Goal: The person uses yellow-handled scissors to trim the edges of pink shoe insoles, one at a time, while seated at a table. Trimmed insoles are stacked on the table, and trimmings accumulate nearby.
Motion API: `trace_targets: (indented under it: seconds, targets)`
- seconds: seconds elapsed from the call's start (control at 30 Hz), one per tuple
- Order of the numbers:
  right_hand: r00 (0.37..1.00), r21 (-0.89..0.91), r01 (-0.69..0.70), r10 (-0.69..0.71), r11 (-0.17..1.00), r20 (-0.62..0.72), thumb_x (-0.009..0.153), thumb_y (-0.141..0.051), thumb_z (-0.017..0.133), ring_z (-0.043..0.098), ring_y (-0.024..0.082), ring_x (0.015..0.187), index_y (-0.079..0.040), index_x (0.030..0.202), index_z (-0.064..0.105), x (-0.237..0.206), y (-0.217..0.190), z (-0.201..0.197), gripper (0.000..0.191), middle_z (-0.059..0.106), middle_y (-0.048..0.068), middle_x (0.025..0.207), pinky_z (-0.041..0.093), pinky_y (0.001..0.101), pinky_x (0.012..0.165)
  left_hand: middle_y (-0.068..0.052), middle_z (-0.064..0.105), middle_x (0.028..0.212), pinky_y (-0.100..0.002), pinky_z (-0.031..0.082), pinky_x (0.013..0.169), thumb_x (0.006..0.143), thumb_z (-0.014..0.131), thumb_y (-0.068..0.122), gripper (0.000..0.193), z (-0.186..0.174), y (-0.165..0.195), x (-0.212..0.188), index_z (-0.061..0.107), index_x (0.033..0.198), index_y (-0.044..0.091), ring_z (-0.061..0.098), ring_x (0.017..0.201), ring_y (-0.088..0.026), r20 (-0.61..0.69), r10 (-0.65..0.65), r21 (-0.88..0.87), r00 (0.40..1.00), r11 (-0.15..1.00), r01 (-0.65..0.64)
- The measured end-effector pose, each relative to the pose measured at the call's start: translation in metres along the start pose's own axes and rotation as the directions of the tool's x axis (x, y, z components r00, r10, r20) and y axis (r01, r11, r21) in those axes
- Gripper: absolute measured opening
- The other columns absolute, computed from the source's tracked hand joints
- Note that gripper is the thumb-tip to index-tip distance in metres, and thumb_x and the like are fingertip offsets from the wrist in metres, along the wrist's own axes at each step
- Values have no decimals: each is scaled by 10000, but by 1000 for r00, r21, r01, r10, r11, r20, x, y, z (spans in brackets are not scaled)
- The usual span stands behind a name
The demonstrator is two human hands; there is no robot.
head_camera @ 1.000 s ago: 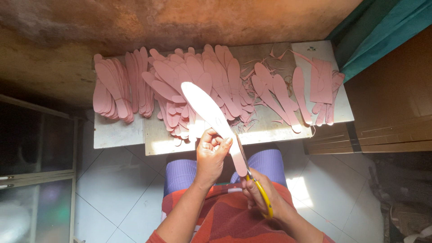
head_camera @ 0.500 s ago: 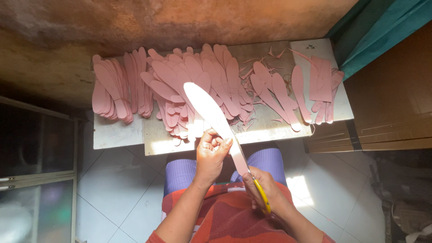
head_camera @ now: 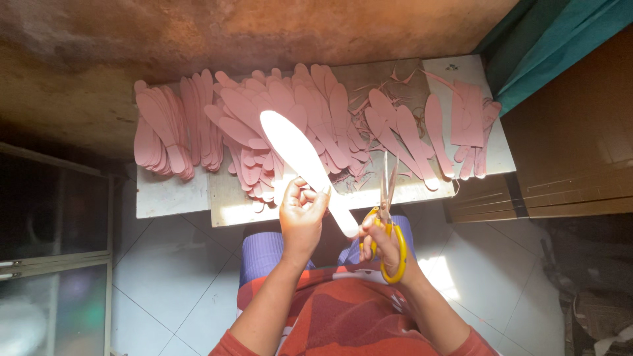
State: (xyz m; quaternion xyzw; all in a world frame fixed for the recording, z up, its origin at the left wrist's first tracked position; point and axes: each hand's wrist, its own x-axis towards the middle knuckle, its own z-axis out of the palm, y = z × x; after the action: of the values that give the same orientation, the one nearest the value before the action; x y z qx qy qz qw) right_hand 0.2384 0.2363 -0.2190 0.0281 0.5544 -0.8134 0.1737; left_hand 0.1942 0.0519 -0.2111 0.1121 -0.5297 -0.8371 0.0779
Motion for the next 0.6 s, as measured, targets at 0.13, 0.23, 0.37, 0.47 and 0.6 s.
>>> trace_targets:
  seconds: [0.13,0.23,0.37,0.47,0.6]
  targets:
    - [971,-112,75,-98,991,-217,884,-74,688,587,148,584,-77,1011,473,7,-7,16,250,597,71,763,471,292,553,-3,643,753,-220,472,620,949,665,62,186,3,0,3,585,1110,17,584,653,-59,-1,-11,-34,1000,999,11]
    - [932,35,220,-199,975,-303,886,1,695,554,137,583,-76,994,462,27,-27,18,268,589,54,795,468,285,540,-33,697,815,-269,542,669,989,557,224,236,-1,0,0,599,1042,-2,672,703,-116,-12,-241,-202,970,951,234]
    - [895,13,278,-254,961,-366,839,4,691,556,132,536,-105,965,459,40,-61,11,285,597,59,746,449,265,478,-98,761,798,-303,574,666,989,365,450,544,-5,10,-14,642,995,-18,726,711,-184,128,-520,-123,844,836,534]
    - [907,-321,200,-299,926,-297,825,19,715,517,97,579,-99,956,466,40,-85,-2,305,629,56,793,411,244,505,-120,744,775,-312,549,649,1044,430,444,557,-2,31,-38,699,981,-40,673,689,-192,325,-609,397,723,782,481]
    - [976,-403,125,-184,907,-112,822,17,751,530,88,620,-80,938,491,43,-96,-13,300,630,51,780,426,247,531,-82,744,786,-340,567,647,955,626,352,348,17,64,-62,732,975,21,712,709,-190,349,35,607,937,753,-254]
